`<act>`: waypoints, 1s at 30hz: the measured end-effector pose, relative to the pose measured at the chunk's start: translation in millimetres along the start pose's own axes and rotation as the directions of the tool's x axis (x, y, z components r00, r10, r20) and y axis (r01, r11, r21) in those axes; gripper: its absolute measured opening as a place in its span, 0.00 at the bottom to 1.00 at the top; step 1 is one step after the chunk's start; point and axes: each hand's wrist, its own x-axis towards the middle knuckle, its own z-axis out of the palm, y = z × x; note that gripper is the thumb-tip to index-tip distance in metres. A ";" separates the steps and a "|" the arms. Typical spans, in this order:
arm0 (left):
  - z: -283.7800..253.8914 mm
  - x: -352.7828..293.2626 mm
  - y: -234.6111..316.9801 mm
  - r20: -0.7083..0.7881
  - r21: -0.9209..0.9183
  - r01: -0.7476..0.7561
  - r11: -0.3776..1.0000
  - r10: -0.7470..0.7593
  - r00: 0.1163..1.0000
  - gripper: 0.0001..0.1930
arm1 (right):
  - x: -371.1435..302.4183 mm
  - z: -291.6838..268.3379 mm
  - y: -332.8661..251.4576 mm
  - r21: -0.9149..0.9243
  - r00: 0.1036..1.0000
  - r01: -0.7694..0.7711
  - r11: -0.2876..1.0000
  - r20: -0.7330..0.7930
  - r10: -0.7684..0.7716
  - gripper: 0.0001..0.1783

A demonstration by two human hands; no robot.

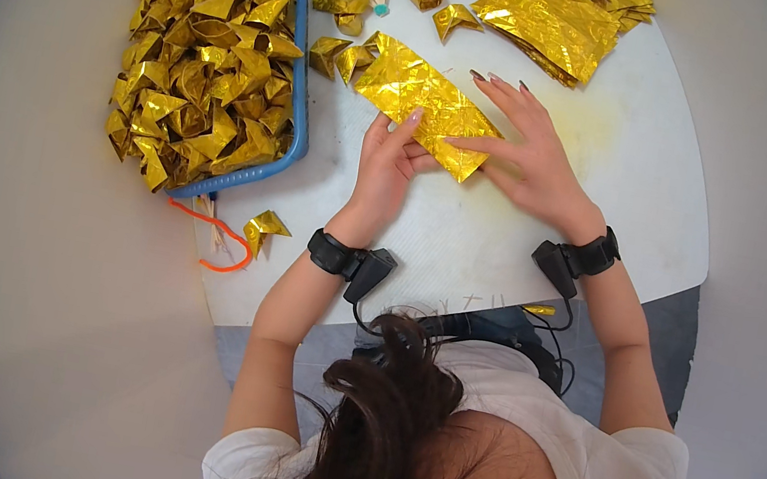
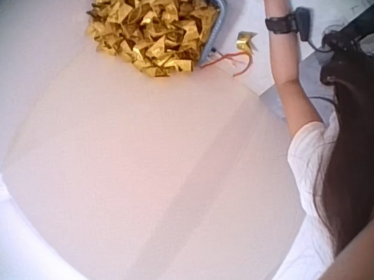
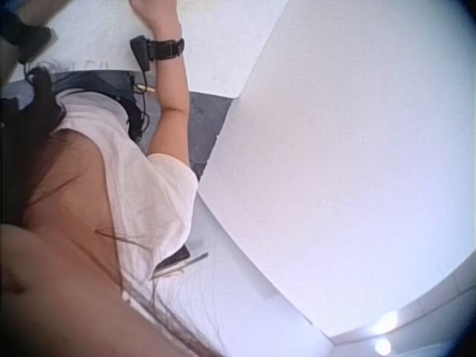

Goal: Folding squares of gold paper into decorative ingots.

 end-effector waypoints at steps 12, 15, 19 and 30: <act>-6.2 2.7 2.3 -0.012 0.036 0.018 0.999 -0.017 1.000 0.17 | -15.0 9.3 26.7 0.647 0.962 -0.263 0.716 0.115 0.249 0.11; -6.0 1.4 7.0 0.073 0.069 0.030 0.997 -0.035 0.997 0.15 | -14.5 9.5 27.1 0.737 0.805 -0.550 0.393 0.344 0.483 0.12; -3.9 -0.8 15.6 0.195 -0.005 0.061 0.998 -0.059 0.979 0.15 | -11.7 4.3 21.4 0.800 0.777 -0.503 0.328 0.252 0.577 0.13; -9.8 5.3 14.6 0.227 0.578 -0.135 0.805 0.000 0.974 0.15 | -17.6 5.4 34.9 0.645 0.818 -0.531 0.549 0.221 0.532 0.07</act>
